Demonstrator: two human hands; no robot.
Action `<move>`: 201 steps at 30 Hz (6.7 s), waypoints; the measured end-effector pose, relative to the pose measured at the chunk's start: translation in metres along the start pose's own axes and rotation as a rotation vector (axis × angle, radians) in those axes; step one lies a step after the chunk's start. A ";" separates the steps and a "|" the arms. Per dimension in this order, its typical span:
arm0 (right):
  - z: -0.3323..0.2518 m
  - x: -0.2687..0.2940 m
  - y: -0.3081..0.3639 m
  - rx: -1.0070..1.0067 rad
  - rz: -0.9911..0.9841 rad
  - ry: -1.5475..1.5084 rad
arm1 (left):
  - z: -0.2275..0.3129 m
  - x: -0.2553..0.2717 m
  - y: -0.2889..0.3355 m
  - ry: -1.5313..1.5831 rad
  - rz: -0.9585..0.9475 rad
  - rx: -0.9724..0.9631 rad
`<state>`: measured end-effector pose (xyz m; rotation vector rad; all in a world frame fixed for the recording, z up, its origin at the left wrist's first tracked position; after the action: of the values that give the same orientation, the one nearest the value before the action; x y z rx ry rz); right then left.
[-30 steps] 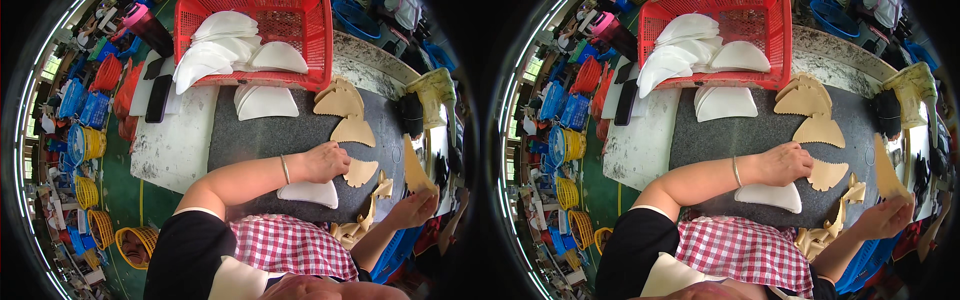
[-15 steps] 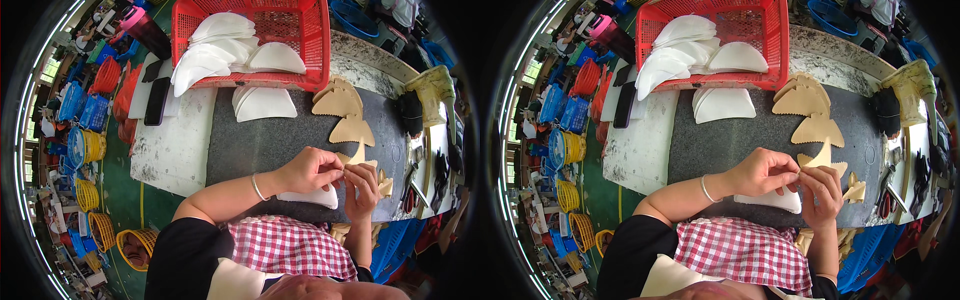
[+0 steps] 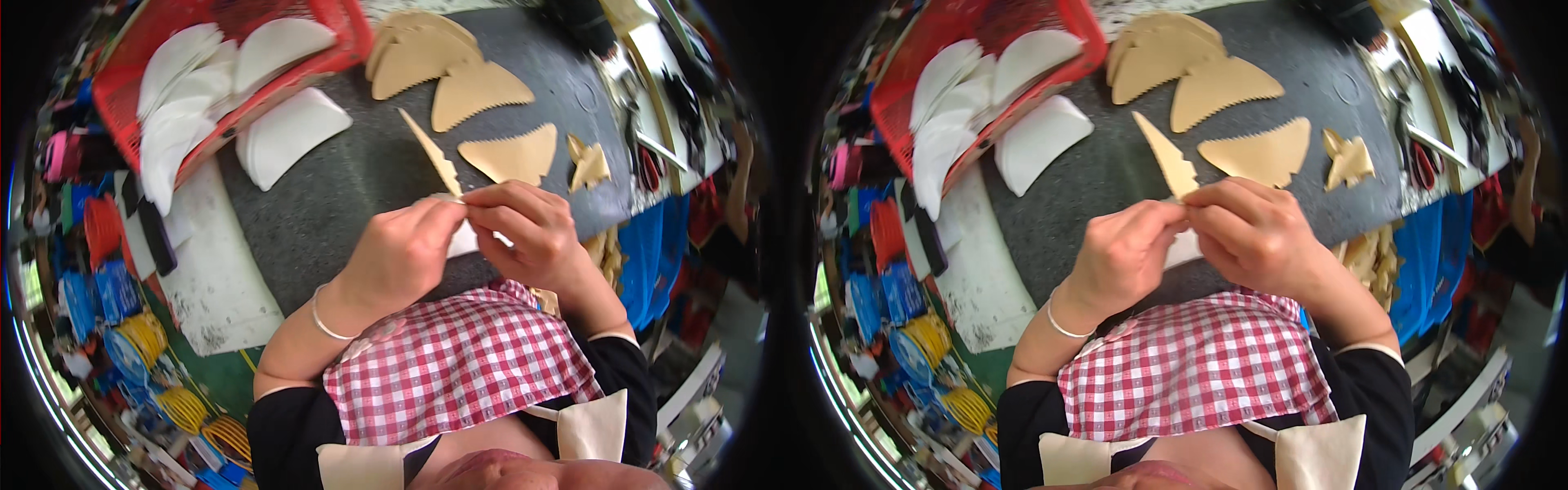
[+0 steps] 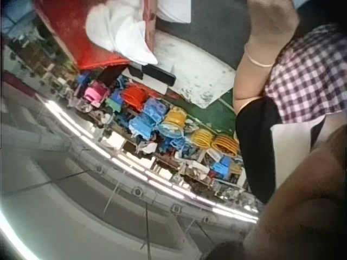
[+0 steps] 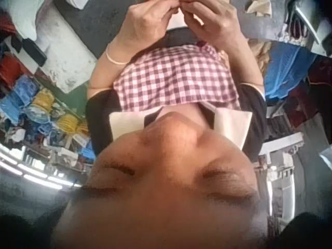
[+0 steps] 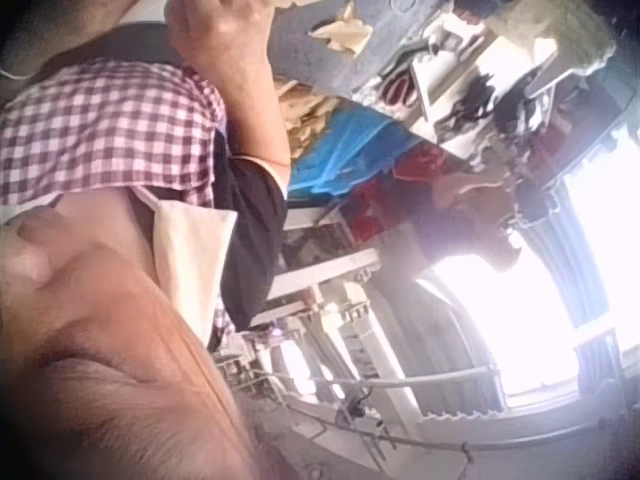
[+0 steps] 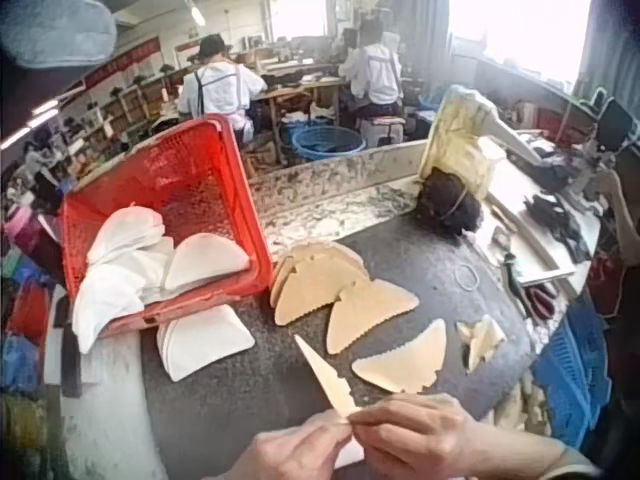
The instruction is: Layering and aligning leather and lining components for shoe manufacturing.
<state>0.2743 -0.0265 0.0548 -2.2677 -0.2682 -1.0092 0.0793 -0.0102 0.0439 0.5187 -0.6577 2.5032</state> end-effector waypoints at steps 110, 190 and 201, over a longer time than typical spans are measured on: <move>-0.006 -0.023 0.035 -0.423 0.173 -0.816 | -0.024 -0.007 0.030 1.543 0.236 0.543; 0.004 -0.025 0.022 -0.181 0.253 0.014 | -0.016 -0.017 0.015 0.711 0.313 0.384; 0.003 -0.015 0.022 -0.287 0.058 -0.203 | -0.013 -0.018 0.020 0.279 0.216 0.318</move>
<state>0.2754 -0.0410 0.0321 -2.6277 -0.1486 -0.8315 0.0797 -0.0253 0.0178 0.2048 -0.2186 2.8314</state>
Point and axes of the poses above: each hand's wrist, its own y-axis away from the middle knuckle, its own x-axis out of the back of the hand, z = x × y, the point moved 1 cm from there along -y, towards the middle knuckle, and after that the axes turned 6 degrees about y, right-handed, at the moved point
